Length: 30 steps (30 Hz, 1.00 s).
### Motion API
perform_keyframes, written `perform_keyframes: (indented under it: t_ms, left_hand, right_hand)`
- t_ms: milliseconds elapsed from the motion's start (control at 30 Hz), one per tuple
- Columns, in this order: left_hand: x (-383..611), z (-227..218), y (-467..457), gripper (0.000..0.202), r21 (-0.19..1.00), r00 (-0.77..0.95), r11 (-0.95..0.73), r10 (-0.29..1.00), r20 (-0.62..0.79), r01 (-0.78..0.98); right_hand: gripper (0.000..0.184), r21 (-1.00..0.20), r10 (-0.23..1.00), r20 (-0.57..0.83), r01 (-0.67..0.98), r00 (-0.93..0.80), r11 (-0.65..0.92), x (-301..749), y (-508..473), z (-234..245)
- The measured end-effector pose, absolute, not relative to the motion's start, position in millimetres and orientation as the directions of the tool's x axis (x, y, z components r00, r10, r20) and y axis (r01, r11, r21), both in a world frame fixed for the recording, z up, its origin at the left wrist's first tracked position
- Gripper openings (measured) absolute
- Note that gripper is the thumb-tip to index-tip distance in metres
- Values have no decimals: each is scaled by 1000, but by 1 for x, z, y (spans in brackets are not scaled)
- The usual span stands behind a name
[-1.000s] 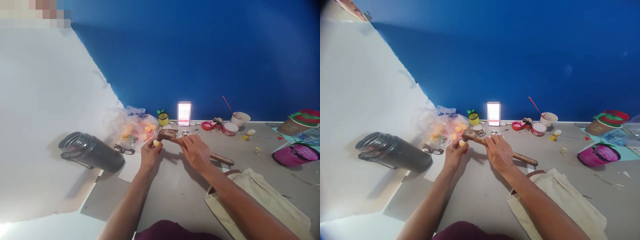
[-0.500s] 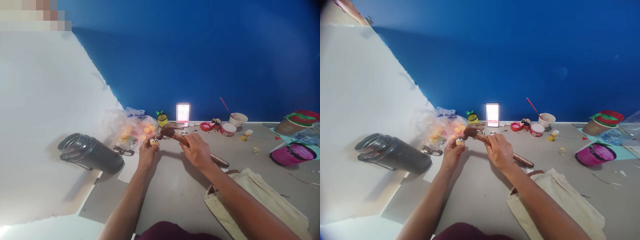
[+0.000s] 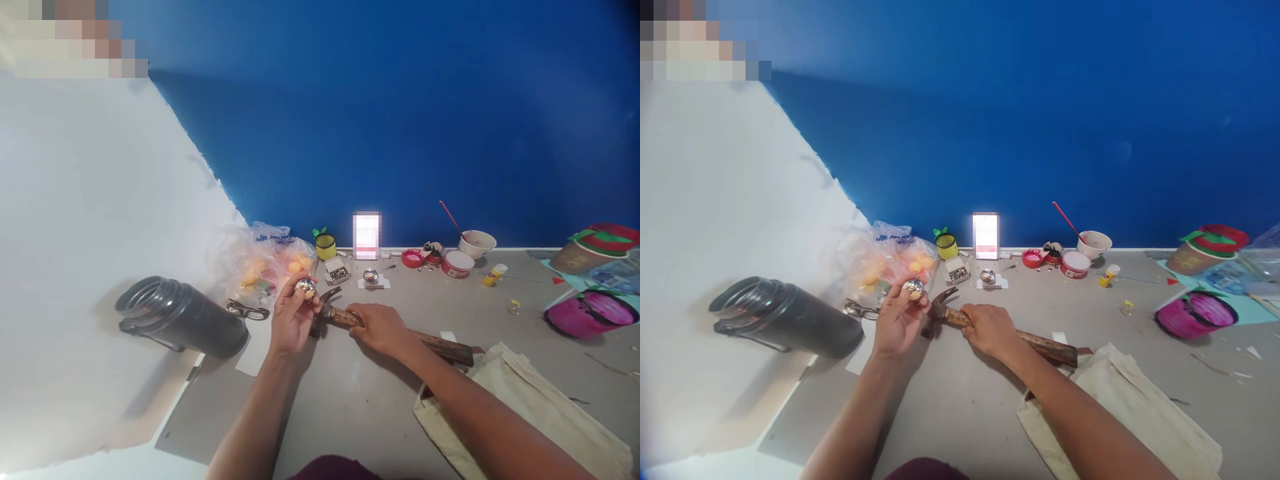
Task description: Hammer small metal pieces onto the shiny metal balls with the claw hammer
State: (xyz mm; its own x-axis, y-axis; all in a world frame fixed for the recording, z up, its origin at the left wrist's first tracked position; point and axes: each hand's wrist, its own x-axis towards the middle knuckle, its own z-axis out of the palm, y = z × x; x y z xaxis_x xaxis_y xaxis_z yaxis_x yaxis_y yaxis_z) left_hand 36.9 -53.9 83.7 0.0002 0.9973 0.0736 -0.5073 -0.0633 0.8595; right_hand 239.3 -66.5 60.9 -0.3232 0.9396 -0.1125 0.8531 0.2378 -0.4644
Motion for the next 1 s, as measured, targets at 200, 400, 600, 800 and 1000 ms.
perform_keyframes:
  t_ms: [200,400,600,800,1000]
  left_hand:
    - [42,83,-56,33,827,107,74,994,-17,-557]
    - [43,75,-53,32,804,151,118,988,-36,-582]
    - [47,75,-54,35,750,180,176,981,-76,-637]
    - [52,70,-56,31,790,180,195,978,-108,-582]
    - [57,67,-56,32,823,215,219,969,-121,-524]
  right_hand:
    - [16,-351,922,-56,872,-383,341,237,-64,52]
    - [19,-311,892,-27,852,-451,421,240,-60,44]
    - [34,-317,891,-40,851,-452,418,240,-54,39]
    - [35,-305,898,-21,858,-440,413,239,-51,33]
    - [36,-289,902,-16,866,-431,408,238,-52,34]
